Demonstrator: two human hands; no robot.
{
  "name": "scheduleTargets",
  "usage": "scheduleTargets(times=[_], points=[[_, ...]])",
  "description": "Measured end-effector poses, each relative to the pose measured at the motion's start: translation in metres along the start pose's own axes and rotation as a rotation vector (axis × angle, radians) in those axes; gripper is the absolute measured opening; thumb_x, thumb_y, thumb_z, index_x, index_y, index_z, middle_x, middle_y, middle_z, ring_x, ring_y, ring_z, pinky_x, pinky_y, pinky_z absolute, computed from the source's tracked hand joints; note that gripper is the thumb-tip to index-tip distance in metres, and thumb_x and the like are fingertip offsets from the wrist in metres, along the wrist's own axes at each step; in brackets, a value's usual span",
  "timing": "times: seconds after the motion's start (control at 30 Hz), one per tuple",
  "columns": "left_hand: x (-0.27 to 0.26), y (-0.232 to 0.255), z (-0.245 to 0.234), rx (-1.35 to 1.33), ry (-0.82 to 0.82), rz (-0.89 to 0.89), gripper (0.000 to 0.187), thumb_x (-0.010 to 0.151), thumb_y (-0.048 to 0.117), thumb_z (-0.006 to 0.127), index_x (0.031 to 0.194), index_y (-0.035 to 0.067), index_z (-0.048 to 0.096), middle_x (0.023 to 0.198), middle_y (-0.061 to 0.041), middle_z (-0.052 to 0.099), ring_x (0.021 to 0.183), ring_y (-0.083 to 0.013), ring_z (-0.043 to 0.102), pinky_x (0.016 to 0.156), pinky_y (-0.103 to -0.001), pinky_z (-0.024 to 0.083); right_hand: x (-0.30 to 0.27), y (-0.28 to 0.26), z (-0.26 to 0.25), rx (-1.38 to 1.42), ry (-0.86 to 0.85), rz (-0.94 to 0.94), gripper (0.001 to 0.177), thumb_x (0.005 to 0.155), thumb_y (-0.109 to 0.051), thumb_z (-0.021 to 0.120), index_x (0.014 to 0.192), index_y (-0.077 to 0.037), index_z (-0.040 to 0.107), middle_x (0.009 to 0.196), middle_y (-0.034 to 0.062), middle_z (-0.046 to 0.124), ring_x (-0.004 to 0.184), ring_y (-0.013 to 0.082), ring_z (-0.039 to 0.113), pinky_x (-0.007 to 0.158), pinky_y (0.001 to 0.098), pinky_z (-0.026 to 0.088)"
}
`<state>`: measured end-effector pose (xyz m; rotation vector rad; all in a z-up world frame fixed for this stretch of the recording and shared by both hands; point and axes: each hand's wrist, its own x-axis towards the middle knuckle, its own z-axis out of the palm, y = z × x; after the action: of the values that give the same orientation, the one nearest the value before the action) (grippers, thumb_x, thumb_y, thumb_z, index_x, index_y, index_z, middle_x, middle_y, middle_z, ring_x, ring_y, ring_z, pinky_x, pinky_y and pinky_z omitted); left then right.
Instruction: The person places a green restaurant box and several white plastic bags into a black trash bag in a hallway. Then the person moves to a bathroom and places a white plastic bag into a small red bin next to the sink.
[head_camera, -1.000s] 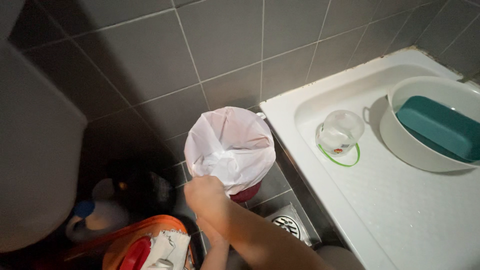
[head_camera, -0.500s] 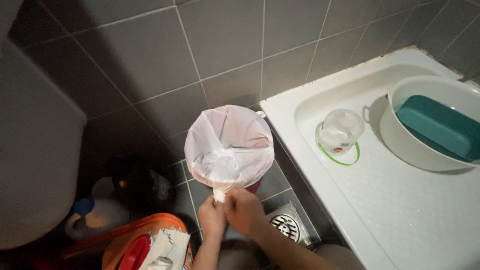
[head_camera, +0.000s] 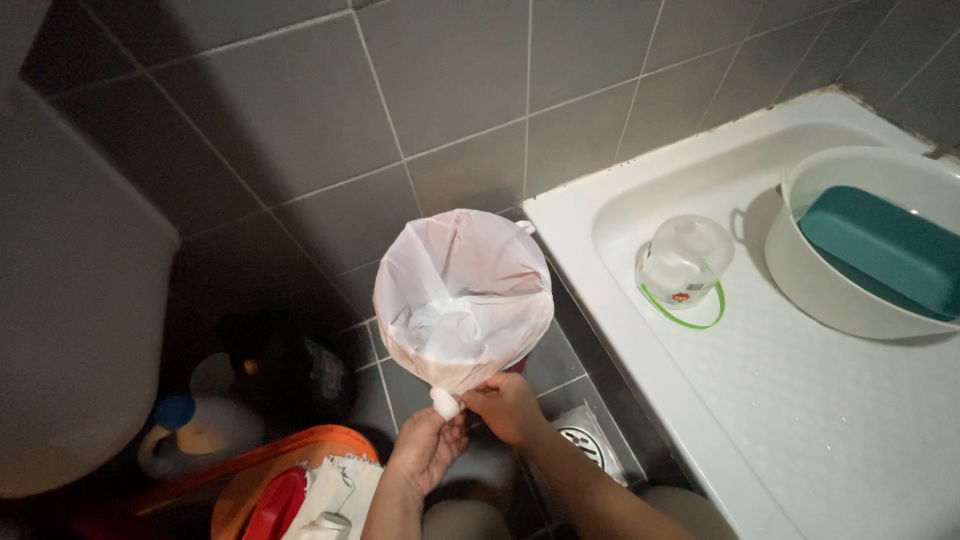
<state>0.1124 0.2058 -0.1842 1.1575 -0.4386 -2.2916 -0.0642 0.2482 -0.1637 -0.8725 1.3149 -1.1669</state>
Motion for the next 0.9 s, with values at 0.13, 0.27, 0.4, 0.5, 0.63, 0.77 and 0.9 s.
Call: scheduleTargets(times=[0.13,0.27,0.4,0.5,0.63,0.77,0.9], points=[[-0.004,0.000,0.007,0.142,0.031,0.111,0.018,0.094,0.011,0.062,0.109,0.005,0.070,0.079,-0.003,0.066,0.062,-0.0126,0.055,0.058,-0.030,0.049,0.000,0.002,-0.005,-0.329,0.110,-0.014,0.022,0.085,-0.016,0.064,0.091,0.000,0.077,0.080,0.0059,0.077,0.074,0.0129,0.074,0.069,0.0306,0.058],[-0.007,0.001,0.020,0.227,-0.004,0.180,0.026,0.093,0.005,0.059,0.117,0.001,0.070,0.094,-0.004,0.074,0.072,-0.0123,0.064,0.066,-0.026,0.054,0.001,0.003,-0.019,0.462,-0.012,0.511,0.015,0.084,-0.019,0.062,0.079,-0.007,0.068,0.066,0.0047,0.062,0.058,0.0180,0.059,0.059,0.0362,0.050],[-0.013,0.004,0.024,0.216,-0.075,0.125,0.026,0.094,-0.001,0.058,0.116,-0.001,0.071,0.095,-0.007,0.074,0.068,-0.0128,0.060,0.067,-0.028,0.055,-0.004,0.011,-0.021,0.715,-0.025,0.683,0.012,0.082,-0.016,0.059,0.072,-0.010,0.062,0.063,0.0045,0.059,0.056,0.0197,0.057,0.058,0.0380,0.050],[-0.013,0.003,0.027,0.228,-0.015,0.080,0.029,0.092,-0.002,0.057,0.118,0.003,0.069,0.098,-0.006,0.075,0.074,-0.0136,0.066,0.067,-0.026,0.054,-0.009,0.014,-0.015,0.691,-0.023,0.687,0.015,0.084,-0.020,0.061,0.073,-0.009,0.063,0.063,0.0044,0.059,0.056,0.0198,0.058,0.058,0.0380,0.052],[-0.007,-0.004,0.026,0.337,-0.021,0.228,0.030,0.090,0.001,0.058,0.118,0.004,0.071,0.090,-0.004,0.072,0.064,-0.0117,0.056,0.056,-0.025,0.045,-0.026,0.009,-0.002,-0.169,0.217,0.083,0.030,0.090,-0.025,0.073,0.077,0.002,0.073,0.062,0.0098,0.064,0.057,0.0227,0.061,0.053,0.0402,0.047],[0.007,-0.012,0.023,0.455,0.114,0.394,0.032,0.084,-0.004,0.059,0.114,0.002,0.069,0.089,-0.003,0.072,0.070,-0.0109,0.063,0.063,-0.025,0.051,-0.054,-0.007,0.019,-0.429,0.456,-0.492,0.020,0.082,-0.017,0.075,0.096,-0.004,0.068,0.079,0.0102,0.068,0.067,0.0255,0.070,0.061,0.0386,0.056],[0.015,-0.017,0.014,0.581,0.166,0.547,0.019,0.084,-0.004,0.066,0.102,-0.007,0.071,0.082,-0.006,0.067,0.069,-0.0125,0.059,0.063,-0.027,0.048,-0.061,-0.031,0.024,-0.556,0.376,-0.503,0.018,0.082,-0.015,0.076,0.096,-0.006,0.069,0.080,0.0132,0.066,0.072,0.0320,0.068,0.064,0.0419,0.053]])
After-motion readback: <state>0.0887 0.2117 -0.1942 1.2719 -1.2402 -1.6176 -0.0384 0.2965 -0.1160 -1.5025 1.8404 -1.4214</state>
